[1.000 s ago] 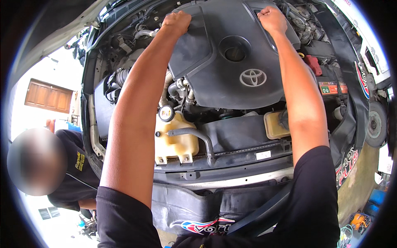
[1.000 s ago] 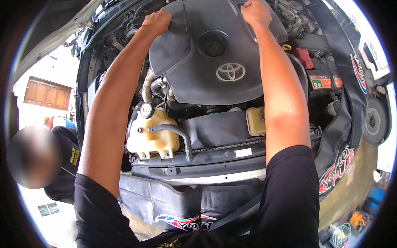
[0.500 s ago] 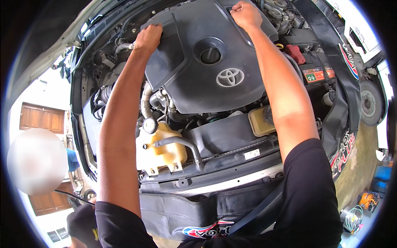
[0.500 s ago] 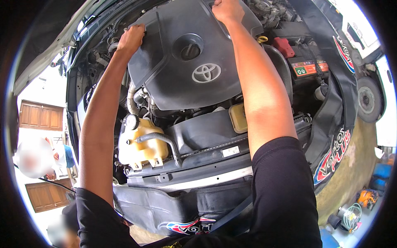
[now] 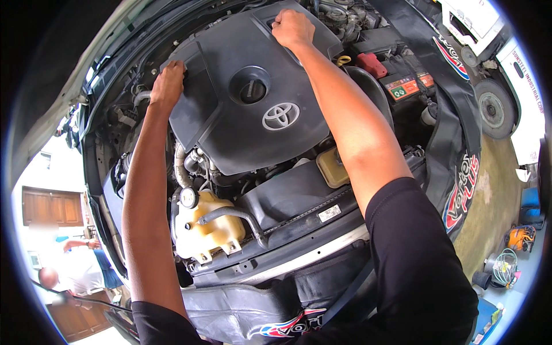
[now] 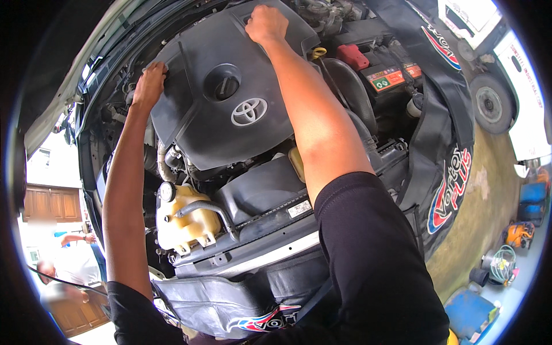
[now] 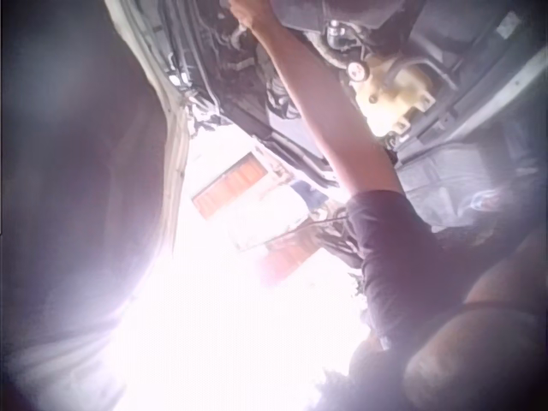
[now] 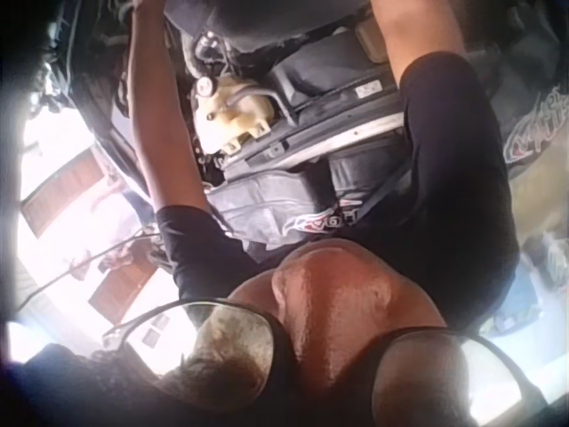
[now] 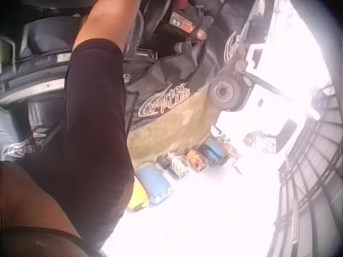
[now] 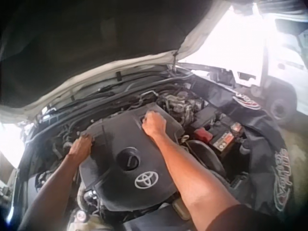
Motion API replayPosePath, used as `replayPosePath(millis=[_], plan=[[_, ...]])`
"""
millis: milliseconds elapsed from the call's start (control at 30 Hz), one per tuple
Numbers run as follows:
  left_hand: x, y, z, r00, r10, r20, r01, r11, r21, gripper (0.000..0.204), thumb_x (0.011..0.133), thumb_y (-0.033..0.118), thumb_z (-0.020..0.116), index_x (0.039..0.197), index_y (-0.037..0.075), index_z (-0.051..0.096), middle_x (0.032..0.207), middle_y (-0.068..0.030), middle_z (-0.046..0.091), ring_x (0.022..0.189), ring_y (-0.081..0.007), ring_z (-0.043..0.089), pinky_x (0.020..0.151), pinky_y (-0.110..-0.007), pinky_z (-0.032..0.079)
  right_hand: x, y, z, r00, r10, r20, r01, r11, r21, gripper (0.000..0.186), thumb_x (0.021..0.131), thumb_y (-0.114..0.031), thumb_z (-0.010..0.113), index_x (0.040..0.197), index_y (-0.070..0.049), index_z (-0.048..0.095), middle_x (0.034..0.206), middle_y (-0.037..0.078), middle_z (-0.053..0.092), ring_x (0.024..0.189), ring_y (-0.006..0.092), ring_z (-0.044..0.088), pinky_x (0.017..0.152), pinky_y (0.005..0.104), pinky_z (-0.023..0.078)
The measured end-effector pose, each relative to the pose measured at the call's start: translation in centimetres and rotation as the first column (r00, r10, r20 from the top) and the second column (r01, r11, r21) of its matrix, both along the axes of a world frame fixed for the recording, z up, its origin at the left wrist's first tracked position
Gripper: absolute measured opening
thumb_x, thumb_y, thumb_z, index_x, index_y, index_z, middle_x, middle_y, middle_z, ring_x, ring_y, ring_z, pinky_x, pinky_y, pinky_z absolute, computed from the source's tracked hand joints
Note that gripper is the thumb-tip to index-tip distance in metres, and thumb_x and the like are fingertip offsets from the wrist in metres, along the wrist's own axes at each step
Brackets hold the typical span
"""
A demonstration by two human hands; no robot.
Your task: The person retrieves a socket wrench from a tool chest and uses it to loosen bolts on a car's engine cover. He then removes the engine cover by hand and places it on a nearby bin. Finally, he puts on a pair of work gloves and inspects the engine bay.
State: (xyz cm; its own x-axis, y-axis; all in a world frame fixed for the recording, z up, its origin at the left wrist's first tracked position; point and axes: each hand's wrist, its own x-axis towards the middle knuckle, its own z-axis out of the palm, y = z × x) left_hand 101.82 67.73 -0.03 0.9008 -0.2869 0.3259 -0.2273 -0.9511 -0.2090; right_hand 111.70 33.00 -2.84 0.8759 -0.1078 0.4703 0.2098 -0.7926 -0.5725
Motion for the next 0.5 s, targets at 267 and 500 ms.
replayPosePath(millis=[267, 500], plan=[[0.0, -2.4, 0.4, 0.952, 0.307, -0.002, -0.305, 0.944, 0.123, 0.027, 0.103, 0.026, 0.058, 0.112, 0.003, 0.068, 0.114, -0.0250, 0.071, 0.101, -0.0409, 0.072, 0.084, -0.049, 0.060, 0.3, 0.0, -0.8, 0.989, 0.040, 0.144, -0.040, 0.999, -0.009, 0.015, 0.085, -0.022, 0.074, 0.098, -0.014, 0.078, 0.101, 0.012, 0.075, 0.101, 0.0331, 0.072, 0.088, 0.0470, 0.057], [-0.3, 0.3, 0.3, 0.999, -0.032, -0.034, 0.026, 0.986, -0.164, 0.018, 0.096, 0.014, 0.067, 0.109, 0.002, 0.063, 0.110, -0.0219, 0.069, 0.108, -0.0421, 0.066, 0.091, -0.050, 0.055, 0.4, 0.3, -1.1, 0.969, 0.128, 0.210, -0.134, 0.991, 0.015, 0.020, 0.089, -0.012, 0.069, 0.106, -0.016, 0.078, 0.104, 0.012, 0.076, 0.100, 0.0338, 0.072, 0.088, 0.0453, 0.057]])
